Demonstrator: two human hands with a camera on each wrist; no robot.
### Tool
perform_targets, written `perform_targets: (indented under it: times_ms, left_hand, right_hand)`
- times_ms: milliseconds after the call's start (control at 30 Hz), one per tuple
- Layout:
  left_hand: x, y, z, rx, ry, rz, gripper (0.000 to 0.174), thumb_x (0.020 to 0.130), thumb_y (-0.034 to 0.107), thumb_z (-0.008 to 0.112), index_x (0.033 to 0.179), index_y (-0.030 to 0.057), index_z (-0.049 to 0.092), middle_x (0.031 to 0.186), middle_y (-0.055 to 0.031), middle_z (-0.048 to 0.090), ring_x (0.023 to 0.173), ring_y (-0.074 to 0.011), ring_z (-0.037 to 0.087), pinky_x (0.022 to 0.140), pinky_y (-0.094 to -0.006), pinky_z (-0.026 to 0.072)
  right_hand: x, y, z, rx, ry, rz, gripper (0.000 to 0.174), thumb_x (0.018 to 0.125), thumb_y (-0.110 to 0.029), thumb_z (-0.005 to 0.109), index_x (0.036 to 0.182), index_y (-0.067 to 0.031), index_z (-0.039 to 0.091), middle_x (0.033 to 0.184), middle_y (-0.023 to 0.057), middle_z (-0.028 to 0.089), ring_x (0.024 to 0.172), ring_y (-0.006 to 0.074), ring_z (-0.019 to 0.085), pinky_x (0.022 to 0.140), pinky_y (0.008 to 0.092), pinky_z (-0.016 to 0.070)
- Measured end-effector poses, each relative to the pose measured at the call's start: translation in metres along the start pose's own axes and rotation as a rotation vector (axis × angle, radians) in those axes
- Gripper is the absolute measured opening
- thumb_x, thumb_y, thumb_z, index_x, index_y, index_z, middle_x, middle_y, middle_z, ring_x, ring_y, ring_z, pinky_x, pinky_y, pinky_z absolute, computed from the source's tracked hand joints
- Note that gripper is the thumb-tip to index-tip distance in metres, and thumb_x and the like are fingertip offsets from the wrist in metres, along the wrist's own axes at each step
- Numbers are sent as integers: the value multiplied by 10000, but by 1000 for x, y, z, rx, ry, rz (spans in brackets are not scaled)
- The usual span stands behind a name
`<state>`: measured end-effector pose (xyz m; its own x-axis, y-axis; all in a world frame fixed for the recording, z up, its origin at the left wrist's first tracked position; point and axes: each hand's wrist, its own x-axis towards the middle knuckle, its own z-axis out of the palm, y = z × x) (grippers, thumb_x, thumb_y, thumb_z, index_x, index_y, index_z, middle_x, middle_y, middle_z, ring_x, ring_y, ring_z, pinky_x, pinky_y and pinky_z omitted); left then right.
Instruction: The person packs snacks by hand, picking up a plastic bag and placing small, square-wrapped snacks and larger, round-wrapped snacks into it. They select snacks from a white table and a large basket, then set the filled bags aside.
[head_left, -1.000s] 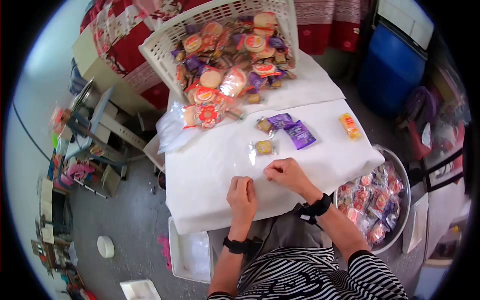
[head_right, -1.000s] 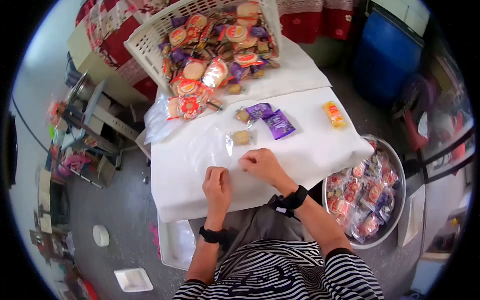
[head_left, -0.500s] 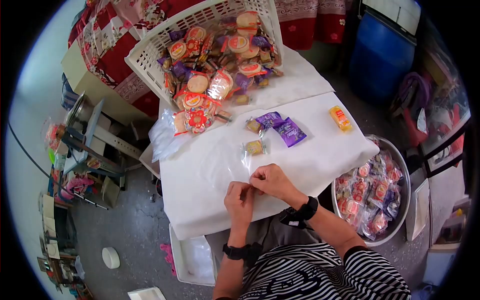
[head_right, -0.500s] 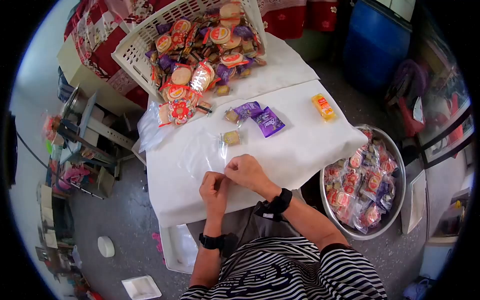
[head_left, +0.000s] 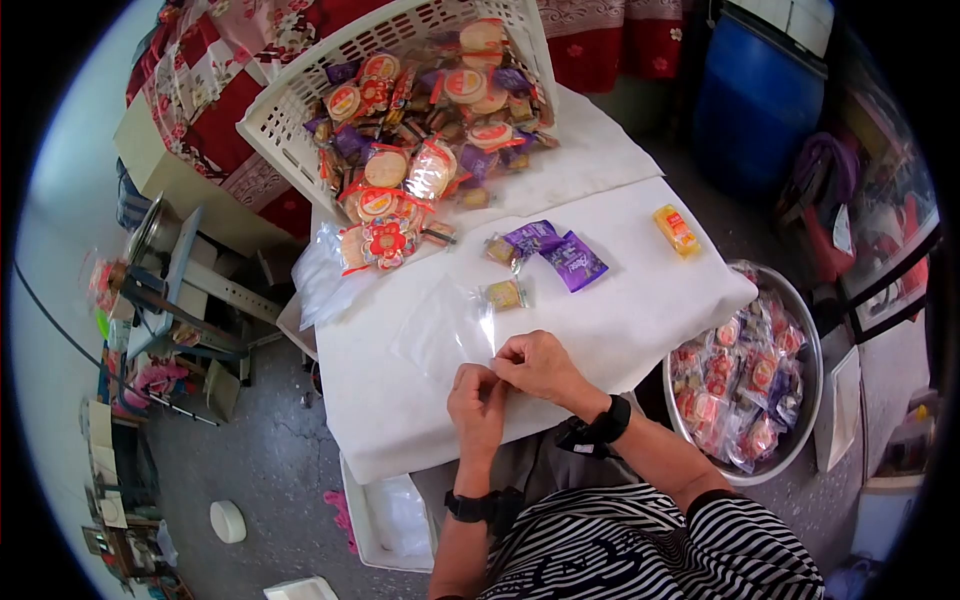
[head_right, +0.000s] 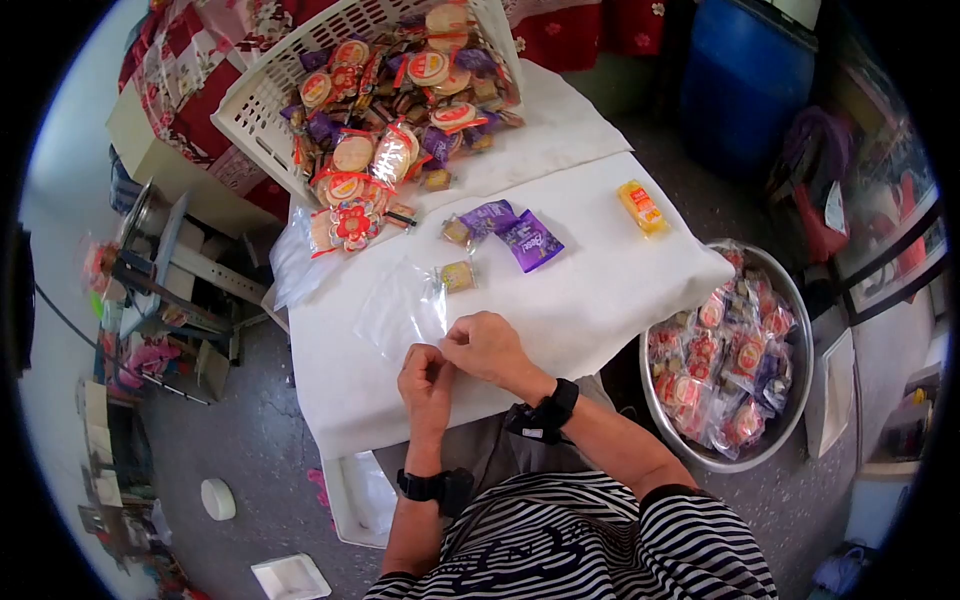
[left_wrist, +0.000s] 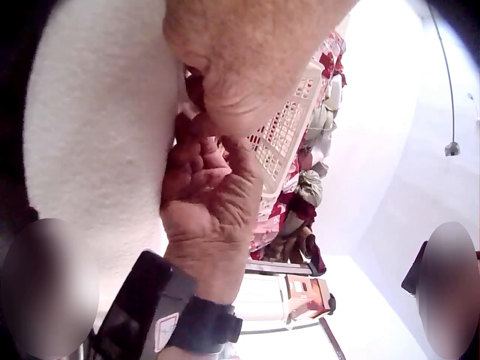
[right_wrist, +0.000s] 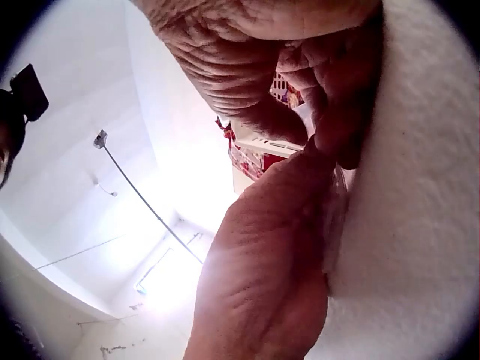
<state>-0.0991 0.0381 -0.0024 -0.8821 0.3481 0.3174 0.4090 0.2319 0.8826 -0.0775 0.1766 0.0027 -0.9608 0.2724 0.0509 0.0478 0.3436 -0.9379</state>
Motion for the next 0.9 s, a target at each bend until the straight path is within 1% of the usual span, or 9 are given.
perform_targets:
  times_ms: [100, 167, 300, 367, 500, 600, 700, 767, 900]
  left_hand:
    - [-1, -1, 3, 3, 5, 6, 135, 752, -42, 674, 778, 6, 551, 760, -89, 544, 636, -197, 546, 588, -304, 437]
    - [-1, 0, 4, 4, 5, 33, 150, 775, -44, 672, 777, 13, 534, 746, -33, 500, 639, -98, 465, 578, -243, 391]
    - [-2, -2, 3, 3, 21, 42, 145, 791, -19, 688, 796, 15, 547, 739, -16, 522, 635, -82, 470, 581, -230, 401]
    - [-2, 4, 3, -61, 34, -102, 121, 818, 20, 690, 829, 8, 570, 747, -4, 566, 640, -65, 491, 589, -213, 415]
    - [-1, -5, 3, -121, 62, -128, 113, 844, 61, 685, 860, 0, 591, 761, -5, 600, 651, -59, 515, 600, -210, 433]
    - [-1, -4, 2, -84, 44, -131, 114, 857, 78, 678, 881, -3, 601, 784, -9, 610, 668, -54, 521, 600, -213, 438]
    - [-2, -4, 4, -68, 59, -133, 101, 848, 63, 673, 875, 0, 598, 754, -29, 607, 644, -79, 530, 593, -230, 441]
    - [-3, 0, 6, 164, 111, 84, 106, 805, 27, 666, 868, 16, 582, 720, -90, 581, 595, -190, 558, 566, -303, 448]
    - [-2, 2, 10, 398, 120, 243, 87, 775, 15, 646, 815, 21, 569, 696, -104, 547, 569, -225, 532, 529, -336, 419]
  right_hand:
    - [-1, -2, 0, -23, 26, -13, 195, 798, -154, 646, 767, 37, 665, 612, 68, 627, 544, 106, 575, 525, 261, 468]
    - [-2, -2, -1, -34, 27, -22, 202, 809, -163, 651, 777, 35, 670, 616, 61, 630, 548, 101, 573, 529, 254, 469]
    - [-3, 1, 0, 9, 3, 11, 210, 857, -172, 639, 805, 27, 681, 622, 42, 632, 558, 86, 572, 535, 236, 470]
    - [-3, 2, 0, 38, -18, 1, 204, 871, -163, 628, 819, 27, 682, 629, 42, 632, 557, 82, 569, 532, 233, 470]
    - [-2, 7, -5, 139, -125, -14, 181, 889, -128, 591, 858, 27, 679, 655, 38, 633, 555, 72, 562, 528, 228, 470]
    - [-2, 6, -7, 149, -128, -23, 179, 890, -119, 572, 860, 25, 674, 669, 28, 633, 554, 71, 554, 531, 223, 469]
    - [-3, 12, -1, 166, -88, -24, 158, 864, -103, 577, 818, 20, 666, 632, 18, 609, 544, 70, 536, 523, 234, 457]
    - [-4, 8, -1, 87, -55, -48, 143, 844, -98, 591, 803, 21, 660, 610, 23, 589, 545, 70, 528, 523, 244, 451]
    - [-5, 9, 3, -5, 55, -110, 104, 789, -79, 613, 760, 18, 640, 565, 44, 551, 545, 82, 516, 531, 268, 440]
